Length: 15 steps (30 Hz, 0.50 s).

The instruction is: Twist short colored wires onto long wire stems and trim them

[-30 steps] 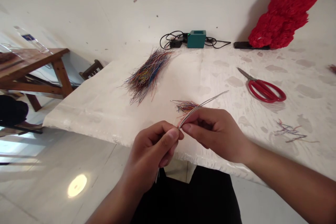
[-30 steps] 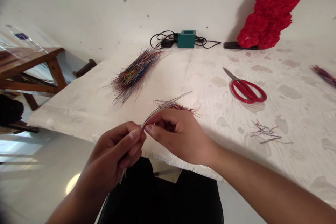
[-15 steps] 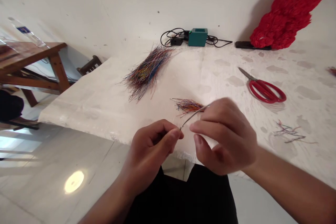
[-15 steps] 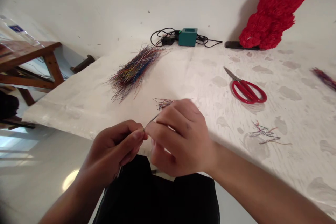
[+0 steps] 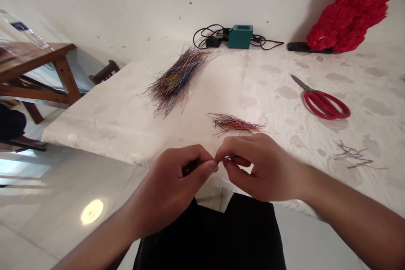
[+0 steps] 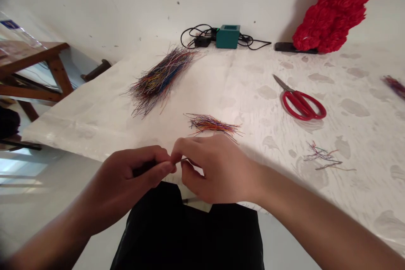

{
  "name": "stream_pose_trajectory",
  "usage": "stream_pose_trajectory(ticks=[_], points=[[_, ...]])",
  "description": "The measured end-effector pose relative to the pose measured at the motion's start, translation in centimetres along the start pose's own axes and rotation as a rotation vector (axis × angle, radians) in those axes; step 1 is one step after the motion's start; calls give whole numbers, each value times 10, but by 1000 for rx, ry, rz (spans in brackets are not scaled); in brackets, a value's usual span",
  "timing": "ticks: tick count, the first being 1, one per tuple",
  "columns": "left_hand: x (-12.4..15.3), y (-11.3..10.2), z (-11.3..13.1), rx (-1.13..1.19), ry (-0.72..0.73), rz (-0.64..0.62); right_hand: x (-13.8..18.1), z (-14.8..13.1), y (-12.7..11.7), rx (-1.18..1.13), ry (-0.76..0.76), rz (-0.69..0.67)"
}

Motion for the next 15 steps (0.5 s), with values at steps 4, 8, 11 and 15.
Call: stream_pose_trajectory(ticks=[4,8,11,15], points=[[1,-1,0,11,-15,-52,2,0,1,-6,-36,14],[3,-2,-2,50,-53,-128,3,-1,3,-25,-42,-57],[4,-1,-3,81,-67,-169,4,-2,3,-81,-60,-83],[3,0,-4,43,-51,-123,4,-3,1,-128,-41,-79]])
Point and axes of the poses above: each hand's wrist, its own x-axis away from the middle knuckle, its own y-axis out of the palm, z = x × y, the point moved 4 cm from there along -x, towards the middle knuckle
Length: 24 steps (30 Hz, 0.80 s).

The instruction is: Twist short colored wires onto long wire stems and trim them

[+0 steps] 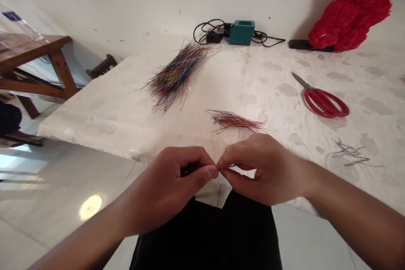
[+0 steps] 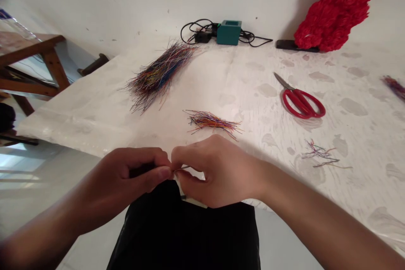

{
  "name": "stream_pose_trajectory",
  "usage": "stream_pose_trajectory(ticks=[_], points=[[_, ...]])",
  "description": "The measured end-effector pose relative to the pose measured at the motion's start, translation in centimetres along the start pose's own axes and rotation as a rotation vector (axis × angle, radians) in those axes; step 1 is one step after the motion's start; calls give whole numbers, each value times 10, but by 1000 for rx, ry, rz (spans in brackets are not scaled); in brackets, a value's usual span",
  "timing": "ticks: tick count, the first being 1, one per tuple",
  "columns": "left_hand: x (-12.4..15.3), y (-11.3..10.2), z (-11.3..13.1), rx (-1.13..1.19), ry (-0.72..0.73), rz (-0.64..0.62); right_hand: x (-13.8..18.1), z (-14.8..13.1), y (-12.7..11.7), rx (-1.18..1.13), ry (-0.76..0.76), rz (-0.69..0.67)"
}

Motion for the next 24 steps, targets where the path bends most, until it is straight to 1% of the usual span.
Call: stream_pose_trajectory(ticks=[4,6,13,18,24], points=[[0,-2,3,-86,78,87,-3,1,-4,26,86,0],[1,-4,5,-122,124,128,-5,2,-6,39,103,1],[5,-7,8,-270,252,324,-8,1,-8,58,71,-39],[7,-4,10,-325,389,360,-6,2,-7,86,73,-21],[8,-2,12,-349,427,366,-7,5,-6,88,72,-22]])
Point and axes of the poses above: each hand's wrist, its own x-axis away from the middle knuckle, its own y-axis out of the palm, z = x × y, the point moved 4 cm from there along -x, towards the middle knuckle
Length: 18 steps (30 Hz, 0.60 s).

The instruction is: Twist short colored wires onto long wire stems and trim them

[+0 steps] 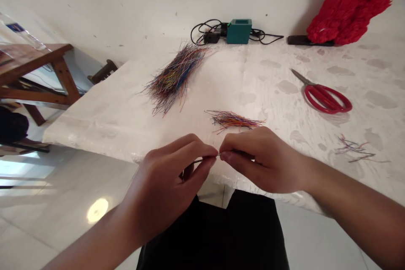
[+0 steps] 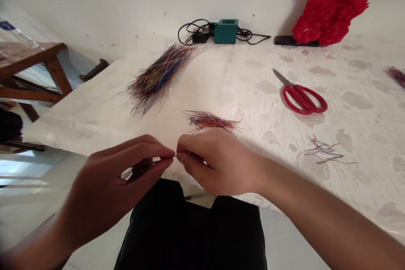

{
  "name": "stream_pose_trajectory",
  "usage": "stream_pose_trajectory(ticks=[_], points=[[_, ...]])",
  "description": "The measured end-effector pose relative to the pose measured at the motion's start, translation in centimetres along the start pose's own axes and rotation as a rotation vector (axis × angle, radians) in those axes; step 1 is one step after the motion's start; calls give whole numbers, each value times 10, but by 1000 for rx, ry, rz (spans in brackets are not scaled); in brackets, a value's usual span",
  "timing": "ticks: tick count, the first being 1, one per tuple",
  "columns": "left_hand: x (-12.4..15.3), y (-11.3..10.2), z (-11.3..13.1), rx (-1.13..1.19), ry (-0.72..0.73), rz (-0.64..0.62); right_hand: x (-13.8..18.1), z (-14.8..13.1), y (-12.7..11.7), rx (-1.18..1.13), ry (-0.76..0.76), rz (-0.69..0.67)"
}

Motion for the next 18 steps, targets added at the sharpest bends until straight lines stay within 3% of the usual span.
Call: stream_pose_trajectory(ticks=[18], points=[[-6,-2,-8,126,-232,-163,2,-5,-1,8,-94,35]])
Point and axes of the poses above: each hand's wrist, its own x-axis away from the middle knuckle, its own y-axis out of the palm, z = x × y, the point moved 4 cm from there along -x, towards the middle knuckle
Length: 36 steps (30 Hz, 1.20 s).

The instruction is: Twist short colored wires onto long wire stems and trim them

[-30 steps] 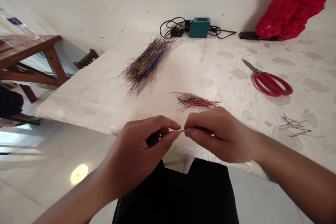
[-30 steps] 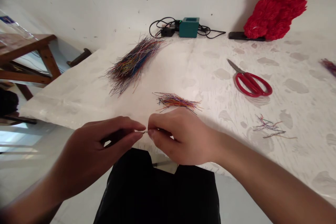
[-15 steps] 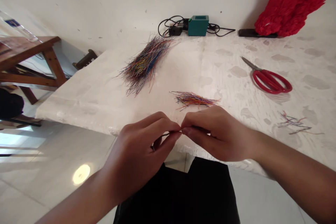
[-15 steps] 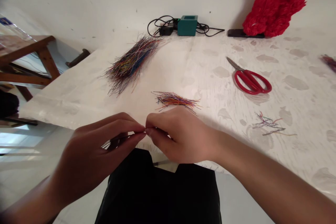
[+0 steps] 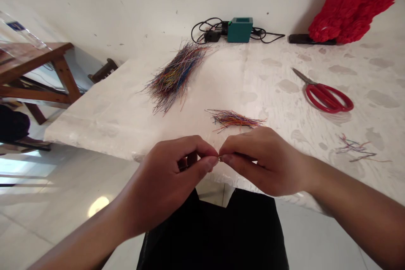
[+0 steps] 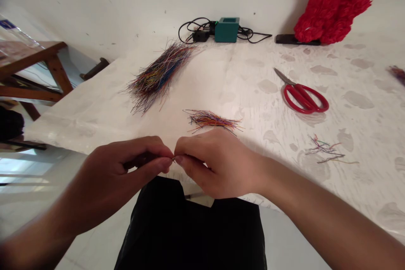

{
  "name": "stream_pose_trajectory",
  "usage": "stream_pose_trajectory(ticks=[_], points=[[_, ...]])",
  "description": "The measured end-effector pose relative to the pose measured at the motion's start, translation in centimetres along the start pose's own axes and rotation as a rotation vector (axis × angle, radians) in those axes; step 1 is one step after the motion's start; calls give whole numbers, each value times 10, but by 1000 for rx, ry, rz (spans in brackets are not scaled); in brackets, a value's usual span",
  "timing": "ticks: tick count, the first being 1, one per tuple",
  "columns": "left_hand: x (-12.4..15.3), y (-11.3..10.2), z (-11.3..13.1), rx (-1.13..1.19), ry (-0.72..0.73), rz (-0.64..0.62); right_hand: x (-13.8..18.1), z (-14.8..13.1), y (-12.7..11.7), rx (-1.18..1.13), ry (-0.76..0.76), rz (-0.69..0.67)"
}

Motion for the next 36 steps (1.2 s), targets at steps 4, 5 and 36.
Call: stream_pose_trajectory(ticks=[4,5,36], points=[[0,2,-1,61,-24,-23,3,-1,1,39,-41,54],[0,2,0,74,-32,-28,4,-1,2,58,-50,68],[-1,1,2,189,-110,-200,3,-1,4,-1,-36,15]])
Point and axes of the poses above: each hand's wrist, its own x-axis away from the middle knuckle, its own y-axis out of the palm, z = x × y, the point moved 4 cm from there along -x, towards the middle knuckle
